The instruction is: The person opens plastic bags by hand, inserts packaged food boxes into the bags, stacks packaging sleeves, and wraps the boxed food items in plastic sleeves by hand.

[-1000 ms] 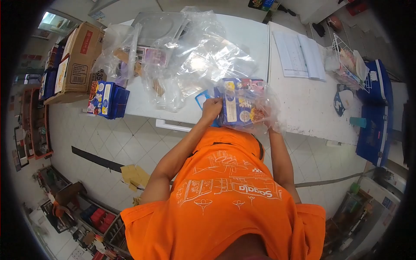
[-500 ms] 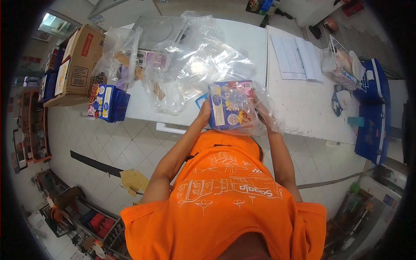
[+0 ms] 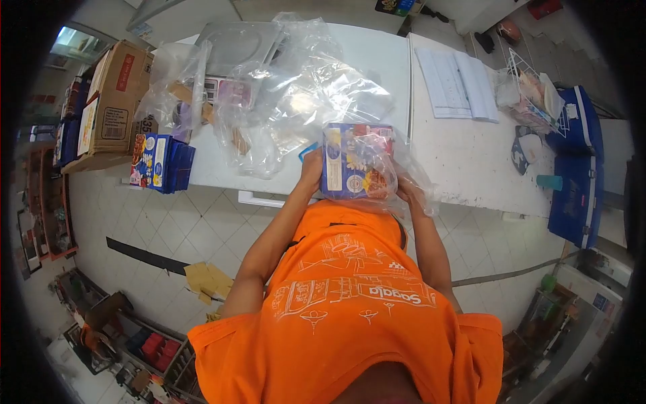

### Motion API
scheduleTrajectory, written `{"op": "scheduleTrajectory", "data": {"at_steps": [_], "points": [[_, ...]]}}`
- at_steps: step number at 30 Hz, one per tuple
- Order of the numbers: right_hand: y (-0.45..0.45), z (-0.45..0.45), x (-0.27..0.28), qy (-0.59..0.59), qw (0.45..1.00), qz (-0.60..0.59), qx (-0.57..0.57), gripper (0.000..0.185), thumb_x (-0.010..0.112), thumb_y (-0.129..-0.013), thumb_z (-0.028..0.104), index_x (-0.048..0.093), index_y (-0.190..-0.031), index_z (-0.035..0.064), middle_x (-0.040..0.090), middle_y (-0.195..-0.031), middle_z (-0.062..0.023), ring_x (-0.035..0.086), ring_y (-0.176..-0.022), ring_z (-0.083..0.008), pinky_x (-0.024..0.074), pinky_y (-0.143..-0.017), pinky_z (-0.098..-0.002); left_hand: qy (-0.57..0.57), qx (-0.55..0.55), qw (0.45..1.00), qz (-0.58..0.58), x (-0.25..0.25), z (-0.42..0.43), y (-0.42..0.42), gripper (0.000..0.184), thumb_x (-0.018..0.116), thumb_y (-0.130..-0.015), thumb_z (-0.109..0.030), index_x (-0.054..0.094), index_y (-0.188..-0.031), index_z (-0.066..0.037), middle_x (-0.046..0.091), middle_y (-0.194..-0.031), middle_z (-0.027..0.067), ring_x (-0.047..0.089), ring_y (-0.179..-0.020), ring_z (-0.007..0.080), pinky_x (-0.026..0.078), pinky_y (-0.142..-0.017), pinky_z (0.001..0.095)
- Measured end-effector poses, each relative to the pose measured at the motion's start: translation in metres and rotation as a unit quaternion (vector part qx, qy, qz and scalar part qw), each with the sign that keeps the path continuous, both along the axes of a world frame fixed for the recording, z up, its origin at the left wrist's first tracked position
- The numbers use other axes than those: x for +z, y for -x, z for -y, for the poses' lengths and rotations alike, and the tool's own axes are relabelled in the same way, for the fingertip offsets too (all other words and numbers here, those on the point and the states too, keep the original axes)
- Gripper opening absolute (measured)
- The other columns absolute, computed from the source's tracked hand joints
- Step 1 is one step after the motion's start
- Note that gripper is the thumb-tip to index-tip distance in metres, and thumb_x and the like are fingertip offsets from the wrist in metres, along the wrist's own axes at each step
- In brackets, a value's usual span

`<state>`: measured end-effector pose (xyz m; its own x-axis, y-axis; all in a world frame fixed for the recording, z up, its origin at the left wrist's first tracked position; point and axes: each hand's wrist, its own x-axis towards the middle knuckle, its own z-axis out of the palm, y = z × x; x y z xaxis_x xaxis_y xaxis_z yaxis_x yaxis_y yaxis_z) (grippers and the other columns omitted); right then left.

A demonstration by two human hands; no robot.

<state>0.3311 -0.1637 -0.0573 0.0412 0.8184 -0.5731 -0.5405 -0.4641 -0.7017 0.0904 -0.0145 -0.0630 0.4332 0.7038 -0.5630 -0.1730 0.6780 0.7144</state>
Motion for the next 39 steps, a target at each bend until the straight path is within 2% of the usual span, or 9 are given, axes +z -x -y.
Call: {"op": "scheduleTrajectory", "data": {"at_steps": [4,14,17,26,29,32,34,36,39], "points": [[-0.005,0.005,-0.037,0.001,1.0,0.001,-0.026,0.051,0.069,-0.094,0.033,0.053,-0.134,0.0061,0.056,-0.123,-0.0033,0.056,-0.113,-0.0164,0.0452,-0.098,-0.0302,-0.03,-0.005,0.999,-0.042,0.009,0.002,-0.006,0.03,0.056,-0.101,-0.02,0.07,-0.113,0.004,0.072,-0.094,0.0061,0.066,-0.076,0.0112,0.052,-0.066,0.0246],[0.023,-0.006,0.007,-0.014,0.99,0.047,-0.13,0.049,0.068,-0.095,0.031,0.052,-0.133,0.0056,0.058,-0.117,-0.0037,0.058,-0.108,-0.0151,0.048,-0.093,-0.0297,-0.075,0.01,0.993,-0.09,-0.003,0.0,-0.009,0.029,0.055,-0.104,-0.02,0.07,-0.113,0.003,0.072,-0.093,0.0048,0.063,-0.077,0.0082,0.051,-0.068,0.0233],[0.014,-0.003,-0.009,-0.019,0.99,0.044,-0.129,0.048,0.064,-0.098,0.032,0.048,-0.134,0.0047,0.058,-0.115,-0.0044,0.057,-0.108,-0.0143,0.0485,-0.093,-0.0298,-0.1,0.041,0.982,-0.156,0.002,-0.005,0.001,0.031,0.053,-0.105,-0.019,0.069,-0.114,0.005,0.072,-0.097,0.0081,0.066,-0.083,0.0123,0.053,-0.071,0.0256],[-0.014,0.013,0.013,-0.015,0.991,0.086,-0.1,0.055,0.059,-0.099,0.037,0.045,-0.139,0.002,0.06,-0.117,-0.0074,0.06,-0.105,-0.0183,0.049,-0.092,-0.0316,-0.062,0.154,0.982,-0.089,0.0,-0.012,0.009,0.032,0.055,-0.104,-0.019,0.067,-0.116,0.008,0.07,-0.107,0.0137,0.069,-0.09,0.0211,0.054,-0.077,0.029],[-0.016,0.017,0.012,-0.022,0.989,0.101,-0.107,0.059,0.06,-0.098,0.037,0.043,-0.141,0.0014,0.061,-0.118,-0.0096,0.061,-0.107,-0.02,0.0489,-0.093,-0.0324,-0.093,0.116,0.973,-0.175,0.004,-0.015,0.008,0.028,0.06,-0.101,-0.019,0.069,-0.104,0.007,0.07,-0.099,0.0129,0.067,-0.09,0.024,0.052,-0.082,0.0335],[-0.02,0.017,0.005,-0.031,0.985,0.132,-0.11,0.063,0.061,-0.098,0.038,0.041,-0.144,0.0008,0.062,-0.119,-0.0117,0.061,-0.109,-0.0216,0.0489,-0.094,-0.0332,-0.429,0.241,0.793,-0.358,0.053,-0.004,-0.018,0.027,0.071,-0.092,-0.022,0.064,-0.098,0.003,0.064,-0.095,0.0113,0.062,-0.093,0.0263,0.047,-0.087,0.0385],[-0.021,0.016,0.005,-0.036,0.979,0.173,-0.1,0.065,0.061,-0.097,0.038,0.04,-0.146,0.0004,0.063,-0.12,-0.0132,0.061,-0.11,-0.0227,0.0489,-0.095,-0.0338,-0.538,0.129,0.802,-0.226,0.095,0.013,-0.017,0.039,0.08,-0.079,-0.025,0.057,-0.101,-0.003,0.056,-0.096,0.0119,0.055,-0.098,0.0281,0.042,-0.09,0.0406],[-0.023,0.012,0.023,-0.019,0.967,0.248,-0.052,0.068,0.062,-0.097,0.039,0.038,-0.147,0.0,0.064,-0.121,-0.0147,0.062,-0.111,-0.0238,0.0488,-0.096,-0.0343,-0.688,-0.056,0.705,-0.162,0.138,0.036,-0.034,0.053,0.083,-0.073,-0.027,0.054,-0.111,-0.005,0.053,-0.103,0.0122,0.054,-0.099,0.0284,0.041,-0.087,0.0413],[-0.026,0.01,0.092,0.043,0.899,0.424,0.099,0.075,0.063,-0.096,0.041,0.034,-0.152,0.0003,0.064,-0.126,-0.0197,0.06,-0.119,-0.0288,0.0464,-0.102,-0.0362,-0.666,-0.18,0.672,-0.271,0.157,0.06,-0.08,0.045,0.082,-0.068,-0.022,0.057,-0.102,-0.006,0.056,-0.098,0.0093,0.055,-0.096,0.0305,0.041,-0.085,0.0444]]}}
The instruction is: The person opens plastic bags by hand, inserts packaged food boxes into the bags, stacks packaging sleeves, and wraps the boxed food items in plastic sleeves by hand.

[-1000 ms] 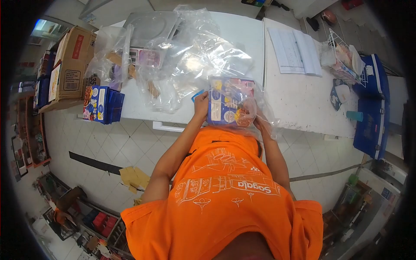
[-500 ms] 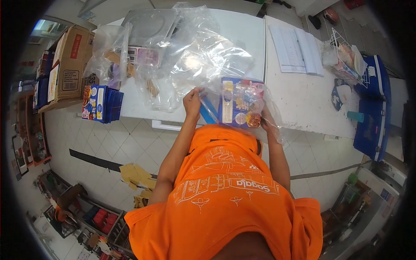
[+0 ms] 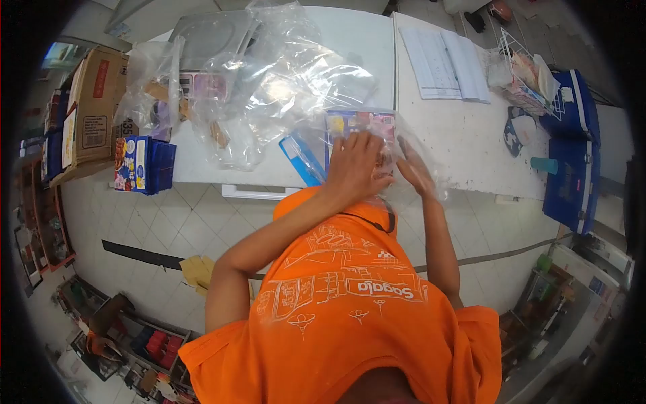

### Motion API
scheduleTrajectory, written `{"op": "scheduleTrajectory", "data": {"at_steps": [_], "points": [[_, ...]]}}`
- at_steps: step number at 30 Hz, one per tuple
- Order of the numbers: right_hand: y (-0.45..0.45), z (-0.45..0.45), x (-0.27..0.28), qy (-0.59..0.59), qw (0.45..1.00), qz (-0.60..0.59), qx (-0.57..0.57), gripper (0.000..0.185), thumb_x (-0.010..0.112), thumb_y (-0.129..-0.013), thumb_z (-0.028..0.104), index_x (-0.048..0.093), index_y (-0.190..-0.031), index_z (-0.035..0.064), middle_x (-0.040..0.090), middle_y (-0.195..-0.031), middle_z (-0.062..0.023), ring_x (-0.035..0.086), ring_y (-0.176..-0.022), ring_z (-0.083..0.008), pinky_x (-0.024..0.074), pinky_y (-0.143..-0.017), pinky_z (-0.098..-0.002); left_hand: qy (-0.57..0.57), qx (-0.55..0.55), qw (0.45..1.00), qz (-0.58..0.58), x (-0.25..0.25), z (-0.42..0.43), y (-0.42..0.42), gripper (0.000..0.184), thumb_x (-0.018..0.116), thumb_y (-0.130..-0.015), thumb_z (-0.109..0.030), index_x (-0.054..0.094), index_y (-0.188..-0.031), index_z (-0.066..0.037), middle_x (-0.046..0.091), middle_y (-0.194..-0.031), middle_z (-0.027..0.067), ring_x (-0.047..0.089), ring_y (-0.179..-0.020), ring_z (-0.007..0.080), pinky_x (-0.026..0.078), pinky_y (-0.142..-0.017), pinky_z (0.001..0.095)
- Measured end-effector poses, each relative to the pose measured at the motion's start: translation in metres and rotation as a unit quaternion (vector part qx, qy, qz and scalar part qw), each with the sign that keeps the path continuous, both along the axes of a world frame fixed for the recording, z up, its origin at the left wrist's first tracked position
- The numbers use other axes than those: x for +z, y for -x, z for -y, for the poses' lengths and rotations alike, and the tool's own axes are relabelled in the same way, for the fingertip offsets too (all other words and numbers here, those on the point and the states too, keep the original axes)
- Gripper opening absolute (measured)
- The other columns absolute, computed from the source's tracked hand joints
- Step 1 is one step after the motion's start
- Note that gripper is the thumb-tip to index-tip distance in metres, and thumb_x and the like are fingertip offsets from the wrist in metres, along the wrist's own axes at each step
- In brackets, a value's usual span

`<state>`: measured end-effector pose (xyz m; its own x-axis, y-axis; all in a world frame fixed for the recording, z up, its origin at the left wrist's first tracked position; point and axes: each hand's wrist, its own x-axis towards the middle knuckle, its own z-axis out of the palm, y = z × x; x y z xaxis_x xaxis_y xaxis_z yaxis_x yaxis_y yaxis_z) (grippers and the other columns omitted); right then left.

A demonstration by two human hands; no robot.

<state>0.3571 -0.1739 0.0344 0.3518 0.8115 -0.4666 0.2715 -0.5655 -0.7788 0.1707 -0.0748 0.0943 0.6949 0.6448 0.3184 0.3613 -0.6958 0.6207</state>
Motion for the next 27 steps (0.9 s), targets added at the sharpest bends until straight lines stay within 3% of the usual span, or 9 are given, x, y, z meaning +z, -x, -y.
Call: {"op": "scheduleTrajectory", "data": {"at_steps": [2,5,11,14,16,18,21,23,27], "points": [[-0.008,0.015,0.019,0.001,0.986,0.145,0.087,0.076,0.063,-0.096,0.041,0.032,-0.153,0.0015,0.063,-0.129,-0.0228,0.057,-0.127,-0.0327,0.043,-0.107,-0.0369,-0.005,0.011,0.999,-0.037,-0.035,-0.002,-0.006,0.04,0.08,-0.066,-0.019,0.058,-0.097,-0.007,0.057,-0.095,0.0082,0.057,-0.094,0.0303,0.041,-0.085,0.0458],[0.018,0.04,0.106,0.082,0.982,0.131,0.11,0.07,0.063,-0.097,0.033,0.035,-0.151,-0.0024,0.043,-0.151,-0.025,0.044,-0.14,-0.0333,0.0375,-0.112,-0.0379,0.037,-0.02,0.997,-0.067,-0.04,-0.009,0.001,0.035,0.077,-0.062,-0.014,0.06,-0.092,-0.007,0.058,-0.089,0.009,0.059,-0.09,0.0302,0.042,-0.081,0.0462],[0.053,0.073,0.175,-0.104,0.978,-0.115,0.14,0.071,0.072,-0.091,0.03,0.04,-0.148,0.0036,0.037,-0.155,-0.0207,0.037,-0.143,-0.035,0.034,-0.114,-0.0436,0.067,0.067,0.983,0.158,0.008,-0.015,0.043,0.024,0.067,-0.068,0.001,0.064,-0.091,-0.001,0.062,-0.083,0.0144,0.064,-0.077,0.03,0.049,-0.07,0.0369],[0.048,0.076,0.18,-0.169,0.93,0.327,-0.001,0.072,0.076,-0.087,0.028,0.042,-0.145,0.0038,0.043,-0.149,-0.0226,0.044,-0.135,-0.037,0.0376,-0.11,-0.043,0.061,0.085,0.981,0.163,0.042,-0.018,0.07,0.021,0.061,-0.071,0.007,0.064,-0.091,0.002,0.064,-0.082,0.0133,0.064,-0.075,0.027,0.05,-0.071,0.0322],[0.028,0.074,0.143,-0.129,0.859,0.491,-0.066,0.071,0.077,-0.086,0.03,0.044,-0.144,0.004,0.047,-0.144,-0.0233,0.049,-0.128,-0.0374,0.0404,-0.105,-0.0423,0.169,0.096,0.964,0.182,0.061,-0.009,0.082,0.015,0.06,-0.076,0.006,0.063,-0.089,0.002,0.063,-0.081,0.0105,0.062,-0.072,0.0244,0.051,-0.074,0.0317],[-0.002,0.068,0.107,-0.13,0.85,0.491,-0.137,0.067,0.077,-0.086,0.032,0.048,-0.139,0.0031,0.053,-0.137,-0.023,0.054,-0.119,-0.0357,0.0432,-0.101,-0.0406,0.365,0.121,0.893,0.236,0.071,0.003,0.092,0.004,0.059,-0.083,0.001,0.061,-0.085,-0.001,0.061,-0.08,0.0066,0.058,-0.068,0.0219,0.051,-0.076,0.0332],[-0.029,0.062,0.085,-0.124,0.948,0.235,-0.174,0.056,0.076,-0.087,0.037,0.059,-0.126,0.0005,0.063,-0.121,-0.0201,0.061,-0.107,-0.0299,0.047,-0.094,-0.0372,0.477,-0.025,0.806,0.349,0.071,-0.002,0.113,0.013,0.055,-0.081,0.0,0.065,-0.089,0.003,0.06,-0.074,0.0068,0.06,-0.07,0.0188,0.052,-0.077,0.0363],[-0.038,0.051,0.087,-0.059,0.991,0.064,-0.102,0.05,0.074,-0.088,0.04,0.066,-0.116,-0.0009,0.069,-0.108,-0.0173,0.065,-0.1,-0.026,0.049,-0.09,-0.0354,0.482,-0.058,0.819,0.307,0.077,-0.004,0.116,0.031,0.057,-0.084,-0.008,0.063,-0.111,0.006,0.059,-0.071,0.0077,0.057,-0.068,0.0167,0.051,-0.073,0.0359],[-0.036,0.048,0.113,-0.22,0.971,-0.024,-0.094,0.023,0.061,-0.088,0.012,0.068,-0.101,-0.0051,0.072,-0.095,-0.0124,0.067,-0.087,-0.0206,0.0517,-0.084,-0.0337,0.52,-0.045,0.789,0.325,0.118,-0.002,0.104,0.056,0.062,-0.083,-0.015,0.05,-0.132,0.011,0.06,-0.08,0.0079,0.056,-0.069,0.0144,0.048,-0.067,0.0322]]}}
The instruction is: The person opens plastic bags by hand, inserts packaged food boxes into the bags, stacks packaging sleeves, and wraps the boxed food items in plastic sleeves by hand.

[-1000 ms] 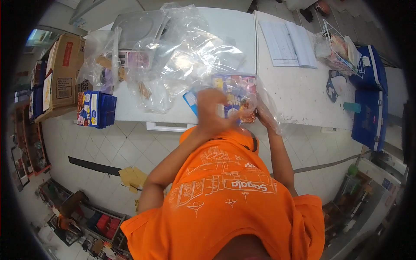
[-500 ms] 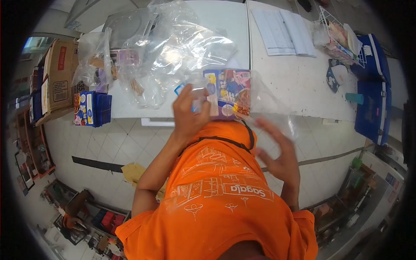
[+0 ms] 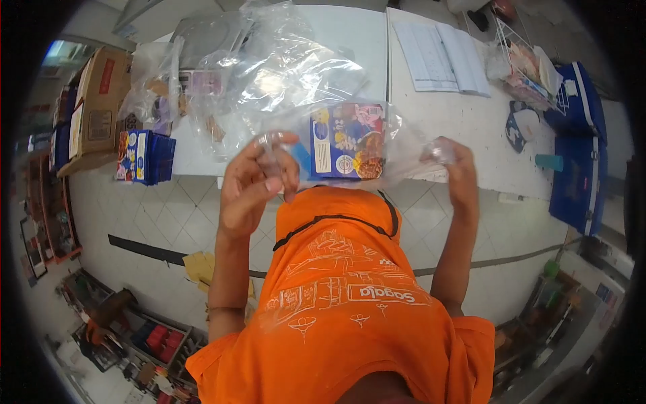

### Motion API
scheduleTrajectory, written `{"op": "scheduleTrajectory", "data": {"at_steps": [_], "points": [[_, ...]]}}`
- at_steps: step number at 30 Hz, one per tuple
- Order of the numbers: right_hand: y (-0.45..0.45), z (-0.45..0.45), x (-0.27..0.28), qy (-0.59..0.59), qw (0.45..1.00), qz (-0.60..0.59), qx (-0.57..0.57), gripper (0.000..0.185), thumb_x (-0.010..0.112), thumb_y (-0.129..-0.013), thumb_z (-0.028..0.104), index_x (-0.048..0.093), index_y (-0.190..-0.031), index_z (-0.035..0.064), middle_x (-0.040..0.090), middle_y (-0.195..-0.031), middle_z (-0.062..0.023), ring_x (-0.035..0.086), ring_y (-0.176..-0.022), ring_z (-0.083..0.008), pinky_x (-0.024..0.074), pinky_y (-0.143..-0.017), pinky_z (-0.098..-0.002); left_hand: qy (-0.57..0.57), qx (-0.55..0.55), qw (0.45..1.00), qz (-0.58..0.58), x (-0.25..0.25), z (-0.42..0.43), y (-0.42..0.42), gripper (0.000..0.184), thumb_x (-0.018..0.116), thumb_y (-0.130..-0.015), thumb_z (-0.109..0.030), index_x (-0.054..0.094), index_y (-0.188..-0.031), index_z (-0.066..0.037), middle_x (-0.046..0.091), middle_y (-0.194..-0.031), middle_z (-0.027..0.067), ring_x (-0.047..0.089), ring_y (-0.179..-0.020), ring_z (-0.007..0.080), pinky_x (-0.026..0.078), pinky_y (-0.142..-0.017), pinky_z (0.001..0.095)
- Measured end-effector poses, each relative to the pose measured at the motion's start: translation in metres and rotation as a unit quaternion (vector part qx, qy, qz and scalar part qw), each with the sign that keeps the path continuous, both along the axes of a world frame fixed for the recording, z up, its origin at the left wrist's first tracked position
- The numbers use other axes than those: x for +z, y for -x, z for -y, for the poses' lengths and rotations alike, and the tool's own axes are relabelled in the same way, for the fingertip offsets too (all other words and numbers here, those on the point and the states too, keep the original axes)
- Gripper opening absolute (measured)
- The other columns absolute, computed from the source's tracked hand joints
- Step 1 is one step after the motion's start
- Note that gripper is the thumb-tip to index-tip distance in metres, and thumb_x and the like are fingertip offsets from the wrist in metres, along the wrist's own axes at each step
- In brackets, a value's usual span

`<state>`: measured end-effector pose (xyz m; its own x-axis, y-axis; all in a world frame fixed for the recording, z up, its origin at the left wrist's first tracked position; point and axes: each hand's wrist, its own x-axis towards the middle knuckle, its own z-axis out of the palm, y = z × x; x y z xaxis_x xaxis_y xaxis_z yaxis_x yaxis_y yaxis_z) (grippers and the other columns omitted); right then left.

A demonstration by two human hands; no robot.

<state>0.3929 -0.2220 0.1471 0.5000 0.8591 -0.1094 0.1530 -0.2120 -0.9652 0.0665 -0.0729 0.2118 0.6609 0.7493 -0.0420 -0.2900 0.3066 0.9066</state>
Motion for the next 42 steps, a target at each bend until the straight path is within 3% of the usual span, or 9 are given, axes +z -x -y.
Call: {"op": "scheduleTrajectory", "data": {"at_steps": [3,9,22,26,28,30,33,35,42], "points": [[-0.018,-0.02,0.047,-0.116,0.979,-0.167,0.006,0.021,0.052,-0.086,0.011,0.062,-0.095,-0.0055,0.063,-0.08,-0.0112,0.064,-0.079,-0.0213,0.0527,-0.085,-0.0393,-0.027,0.058,0.998,0.027,0.007,-0.025,-0.007,0.063,0.061,-0.085,-0.022,0.046,-0.134,0.014,0.058,-0.09,0.0083,0.051,-0.069,0.0122,0.042,-0.065,0.0262],[-0.016,-0.028,0.123,-0.196,0.971,-0.134,0.035,0.033,0.052,-0.093,0.02,0.06,-0.107,-0.0091,0.055,-0.07,-0.0067,0.057,-0.064,-0.0198,0.0544,-0.076,-0.0381,-0.179,0.029,0.977,0.115,0.065,-0.052,-0.015,0.065,0.054,-0.09,-0.027,0.041,-0.137,0.016,0.059,-0.1,0.0127,0.055,-0.068,0.0139,0.045,-0.064,0.0274],[-0.026,-0.042,0.072,0.02,0.996,-0.014,0.085,0.03,0.061,-0.098,0.026,0.067,-0.091,-0.0032,0.067,-0.082,-0.0087,0.065,-0.076,-0.0159,0.0532,-0.076,-0.029,-0.113,0.08,0.982,-0.126,0.017,-0.02,-0.001,0.049,0.05,-0.101,-0.032,0.058,-0.121,0.012,0.066,-0.089,0.0122,0.063,-0.082,0.0211,0.047,-0.088,0.0344],[-0.064,-0.042,0.01,-0.044,0.994,-0.092,0.041,0.051,0.047,-0.105,0.044,0.067,-0.106,-0.0028,0.069,-0.094,-0.009,0.066,-0.088,-0.016,0.054,-0.081,-0.0319,-0.193,0.281,0.932,-0.124,-0.059,-0.042,0.043,0.049,0.04,-0.107,-0.037,0.067,-0.108,0.004,0.071,-0.091,0.0143,0.067,-0.093,0.0251,0.047,-0.097,0.039],[-0.074,-0.049,-0.065,-0.06,0.992,-0.11,-0.029,0.058,0.041,-0.106,0.049,0.063,-0.122,-0.0016,0.068,-0.106,-0.0082,0.064,-0.098,-0.0148,0.0539,-0.084,-0.0329,-0.092,0.326,0.94,0.033,-0.164,-0.073,0.095,0.052,0.033,-0.109,-0.037,0.067,-0.112,0.001,0.07,-0.109,0.0122,0.066,-0.098,0.0221,0.049,-0.092,0.035],[-0.067,-0.057,-0.148,-0.039,0.989,-0.141,-0.03,0.057,0.04,-0.106,0.049,0.055,-0.13,0.0,0.06,-0.118,-0.0099,0.058,-0.109,-0.0173,0.0501,-0.091,-0.0348,0.014,0.413,0.907,-0.085,-0.225,-0.064,0.066,0.051,0.03,-0.109,-0.041,0.061,-0.126,-0.004,0.065,-0.126,0.0108,0.063,-0.106,0.0194,0.047,-0.092,0.0339],[-0.036,-0.076,-0.247,-0.007,0.979,-0.199,0.054,0.058,0.04,-0.106,0.049,0.043,-0.141,0.0024,0.048,-0.137,-0.0124,0.048,-0.125,-0.0212,0.0444,-0.102,-0.0377,0.009,0.274,0.958,-0.081,-0.315,-0.043,0.034,0.054,0.032,-0.109,-0.036,0.034,-0.154,-0.007,0.048,-0.149,0.0089,0.045,-0.136,0.0229,0.034,-0.112,0.0342],[-0.008,-0.088,-0.289,-0.003,0.966,-0.238,0.097,0.062,0.039,-0.106,0.048,0.035,-0.149,0.004,0.039,-0.15,-0.0141,0.042,-0.135,-0.0238,0.0406,-0.109,-0.0396,-0.07,0.246,0.96,-0.116,-0.315,-0.033,-0.005,0.053,0.035,-0.109,-0.035,0.035,-0.152,-0.004,0.05,-0.146,0.0088,0.05,-0.13,0.0228,0.039,-0.109,0.0328],[0.037,-0.105,-0.291,0.048,0.864,-0.5,0.041,0.053,0.045,-0.101,0.058,0.06,-0.117,0.0092,0.067,-0.098,-0.0022,0.067,-0.084,-0.0135,0.057,-0.075,-0.0272,-0.317,0.195,0.881,-0.293,-0.273,-0.027,-0.043,0.058,0.041,-0.107,-0.037,0.038,-0.149,0.003,0.054,-0.142,0.0114,0.058,-0.117,0.0245,0.044,-0.103,0.0349]]}}
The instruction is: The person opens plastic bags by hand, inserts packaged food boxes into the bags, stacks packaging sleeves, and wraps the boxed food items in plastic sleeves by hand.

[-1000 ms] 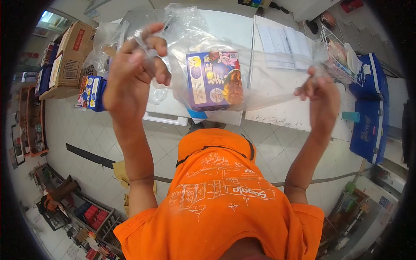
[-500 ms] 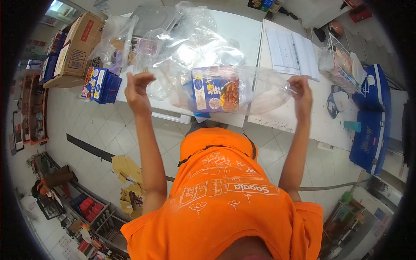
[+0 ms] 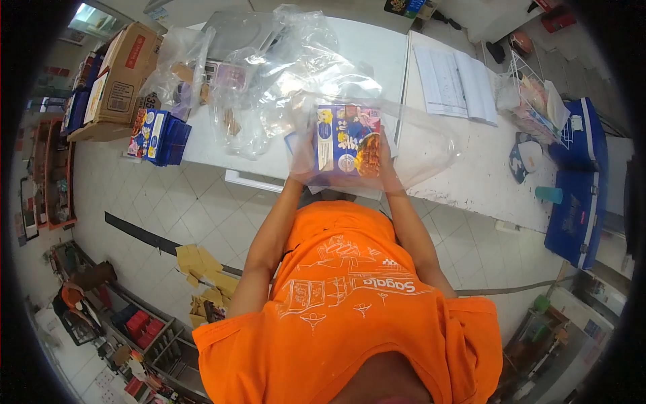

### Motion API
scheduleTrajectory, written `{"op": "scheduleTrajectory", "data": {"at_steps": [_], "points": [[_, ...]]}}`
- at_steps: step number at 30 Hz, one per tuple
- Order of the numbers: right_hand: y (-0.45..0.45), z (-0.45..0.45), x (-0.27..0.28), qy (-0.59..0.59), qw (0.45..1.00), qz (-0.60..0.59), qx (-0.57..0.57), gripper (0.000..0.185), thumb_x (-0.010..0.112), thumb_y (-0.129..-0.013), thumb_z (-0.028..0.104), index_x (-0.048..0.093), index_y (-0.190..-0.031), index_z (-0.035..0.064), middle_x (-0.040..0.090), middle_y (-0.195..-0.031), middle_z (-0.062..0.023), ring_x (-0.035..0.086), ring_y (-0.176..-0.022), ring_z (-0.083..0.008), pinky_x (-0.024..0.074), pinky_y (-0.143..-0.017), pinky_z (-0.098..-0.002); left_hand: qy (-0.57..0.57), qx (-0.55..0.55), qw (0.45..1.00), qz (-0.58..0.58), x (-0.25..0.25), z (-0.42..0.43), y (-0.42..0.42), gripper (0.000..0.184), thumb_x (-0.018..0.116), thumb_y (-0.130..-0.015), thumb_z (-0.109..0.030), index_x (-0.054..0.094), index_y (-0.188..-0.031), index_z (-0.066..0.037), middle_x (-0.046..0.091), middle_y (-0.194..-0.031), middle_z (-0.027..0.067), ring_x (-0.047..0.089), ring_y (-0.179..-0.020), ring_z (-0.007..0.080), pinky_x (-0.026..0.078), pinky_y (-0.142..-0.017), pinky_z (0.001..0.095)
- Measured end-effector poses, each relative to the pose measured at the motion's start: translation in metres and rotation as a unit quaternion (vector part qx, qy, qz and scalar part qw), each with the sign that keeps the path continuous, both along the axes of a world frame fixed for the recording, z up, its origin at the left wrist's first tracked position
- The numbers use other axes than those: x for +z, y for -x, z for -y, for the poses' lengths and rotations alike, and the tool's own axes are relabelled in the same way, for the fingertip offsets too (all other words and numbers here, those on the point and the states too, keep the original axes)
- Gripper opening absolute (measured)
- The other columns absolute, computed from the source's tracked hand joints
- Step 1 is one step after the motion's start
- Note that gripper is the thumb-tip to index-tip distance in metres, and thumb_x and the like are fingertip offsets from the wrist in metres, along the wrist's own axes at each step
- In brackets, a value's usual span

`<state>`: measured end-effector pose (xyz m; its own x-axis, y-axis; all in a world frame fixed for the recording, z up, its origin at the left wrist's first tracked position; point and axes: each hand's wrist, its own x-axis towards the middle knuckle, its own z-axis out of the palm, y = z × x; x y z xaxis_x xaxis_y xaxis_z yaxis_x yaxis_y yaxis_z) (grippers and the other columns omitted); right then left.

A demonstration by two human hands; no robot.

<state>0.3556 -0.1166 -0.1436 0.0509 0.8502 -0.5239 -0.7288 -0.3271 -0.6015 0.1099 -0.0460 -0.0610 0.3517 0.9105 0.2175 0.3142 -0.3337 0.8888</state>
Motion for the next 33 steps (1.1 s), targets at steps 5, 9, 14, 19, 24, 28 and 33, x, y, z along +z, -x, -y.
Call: {"op": "scheduleTrajectory", "data": {"at_steps": [5,9,14,19,24,28,33], "points": [[0.021,0.001,0.054,-0.072,0.982,0.148,-0.093,0.055,0.043,-0.103,0.055,0.057,-0.127,0.0076,0.065,-0.109,-0.0035,0.065,-0.095,-0.0144,0.056,-0.083,-0.0284,0.071,-0.032,0.997,0.002,0.015,-0.009,0.006,0.066,0.047,-0.102,-0.04,0.037,-0.149,0.005,0.048,-0.149,0.0164,0.053,-0.124,0.0275,0.039,-0.107,0.0387],[0.022,0.012,0.094,-0.113,0.98,0.101,-0.131,0.06,0.036,-0.107,0.05,0.045,-0.145,0.0045,0.057,-0.132,-0.0053,0.058,-0.118,-0.016,0.0501,-0.098,-0.03,0.101,-0.032,0.994,-0.022,0.012,0.0,0.018,0.073,0.065,-0.091,-0.024,0.031,-0.149,0.004,0.044,-0.146,0.0212,0.042,-0.135,0.0312,0.031,-0.115,0.0401],[0.021,0.019,0.024,-0.032,0.992,0.093,-0.084,0.059,0.035,-0.107,0.048,0.045,-0.145,0.0046,0.055,-0.137,-0.0068,0.055,-0.122,-0.0167,0.048,-0.101,-0.0302,0.186,-0.013,0.964,0.19,-0.07,0.006,0.016,0.078,0.071,-0.088,-0.025,0.031,-0.15,0.002,0.042,-0.148,0.0184,0.042,-0.135,0.0301,0.031,-0.115,0.0403],[0.01,0.021,0.005,-0.143,0.982,-0.122,-0.026,0.053,0.042,-0.104,0.052,0.056,-0.129,0.0073,0.064,-0.115,-0.0049,0.064,-0.102,-0.017,0.0548,-0.09,-0.0318,-0.024,-0.023,0.999,-0.002,0.001,0.021,0.013,0.077,0.065,-0.09,-0.023,0.028,-0.153,0.003,0.034,-0.157,0.0181,0.033,-0.143,0.0291,0.023,-0.12,0.0384],[-0.002,0.029,0.015,-0.123,0.989,-0.015,-0.082,0.051,0.04,-0.106,0.045,0.053,-0.136,0.0058,0.062,-0.125,-0.0097,0.059,-0.116,-0.0223,0.044,-0.106,-0.0364,0.154,-0.013,0.975,0.157,0.077,0.035,-0.003,0.057,0.041,-0.107,-0.031,0.031,-0.153,0.0,0.035,-0.156,0.0172,0.029,-0.147,0.0302,0.02,-0.122,0.0398],[-0.099,0.069,0.049,-0.244,0.95,0.037,-0.193,0.051,0.04,-0.106,0.029,0.04,-0.148,-0.0003,0.048,-0.148,-0.0156,0.043,-0.138,-0.0265,0.0299,-0.118,-0.0405,0.314,0.074,0.871,0.371,-0.01,-0.006,0.043,0.056,0.033,-0.109,-0.037,0.038,-0.15,-0.001,0.048,-0.147,0.0143,0.045,-0.135,0.0276,0.032,-0.116,0.04],[-0.138,0.131,0.241,-0.191,0.813,0.436,-0.337,0.061,0.034,-0.104,0.035,0.033,-0.151,-0.0037,0.044,-0.149,-0.0219,0.039,-0.14,-0.0355,0.0286,-0.119,-0.0502,0.25,0.292,0.867,0.317,0.03,-0.039,0.155,0.05,0.042,-0.104,-0.043,0.056,-0.136,-0.006,0.062,-0.129,0.0099,0.065,-0.105,0.0251,0.05,-0.089,0.0368]]}}
